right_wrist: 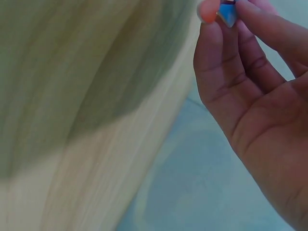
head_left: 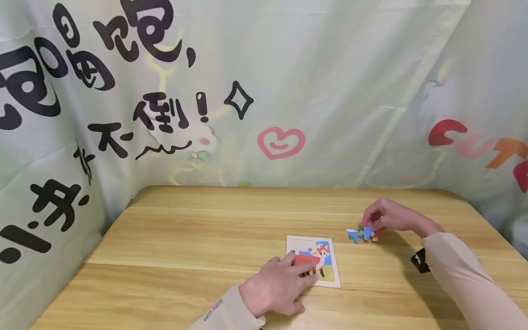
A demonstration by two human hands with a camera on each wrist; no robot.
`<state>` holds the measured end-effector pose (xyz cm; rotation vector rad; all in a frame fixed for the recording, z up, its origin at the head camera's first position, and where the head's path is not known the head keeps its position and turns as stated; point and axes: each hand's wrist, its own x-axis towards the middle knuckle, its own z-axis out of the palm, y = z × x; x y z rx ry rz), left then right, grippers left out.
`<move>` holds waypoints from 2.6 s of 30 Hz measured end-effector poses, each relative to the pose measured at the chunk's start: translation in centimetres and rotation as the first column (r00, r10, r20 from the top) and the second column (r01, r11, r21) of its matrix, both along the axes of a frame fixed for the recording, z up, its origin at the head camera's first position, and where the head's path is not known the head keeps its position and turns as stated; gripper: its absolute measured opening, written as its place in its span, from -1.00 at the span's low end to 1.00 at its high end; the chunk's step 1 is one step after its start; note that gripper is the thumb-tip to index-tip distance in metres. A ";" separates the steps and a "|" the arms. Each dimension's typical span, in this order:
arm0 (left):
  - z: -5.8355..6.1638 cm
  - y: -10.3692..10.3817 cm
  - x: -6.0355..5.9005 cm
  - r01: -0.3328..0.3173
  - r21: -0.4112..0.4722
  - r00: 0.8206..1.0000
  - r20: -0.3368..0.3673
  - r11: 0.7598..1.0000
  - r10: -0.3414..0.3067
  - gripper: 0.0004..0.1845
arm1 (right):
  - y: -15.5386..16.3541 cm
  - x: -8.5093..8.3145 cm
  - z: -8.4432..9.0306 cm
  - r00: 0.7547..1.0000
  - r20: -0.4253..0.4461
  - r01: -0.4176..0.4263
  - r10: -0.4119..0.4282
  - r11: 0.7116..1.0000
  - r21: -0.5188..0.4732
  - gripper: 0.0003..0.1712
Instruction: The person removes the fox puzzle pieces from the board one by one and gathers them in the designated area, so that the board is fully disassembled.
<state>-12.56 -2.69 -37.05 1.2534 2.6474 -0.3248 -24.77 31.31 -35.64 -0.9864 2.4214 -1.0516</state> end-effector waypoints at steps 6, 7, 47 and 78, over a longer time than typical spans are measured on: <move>0.1 -0.1 0.0 -0.004 -0.014 1.000 -0.023 1.000 0.003 -0.27 | 0.4 -0.2 -0.4 0.999 0.033 0.017 -0.018 1.000 0.018 -0.83; 0.1 -0.1 0.0 -0.004 -0.013 1.000 -0.022 1.000 0.003 -0.27 | 0.5 -0.2 -0.6 0.999 0.041 0.019 -0.020 1.000 0.017 -0.83; 0.0 -0.1 0.0 0.000 0.015 1.000 -0.023 1.000 0.001 -0.29 | -7.0 0.1 1.0 0.996 -0.052 -0.063 0.069 0.991 0.120 -0.84; 0.1 0.2 0.0 0.020 0.006 1.000 -0.013 1.000 -0.020 -0.28 | -10.1 1.3 -1.4 0.993 0.012 -0.115 0.114 0.988 0.101 -0.62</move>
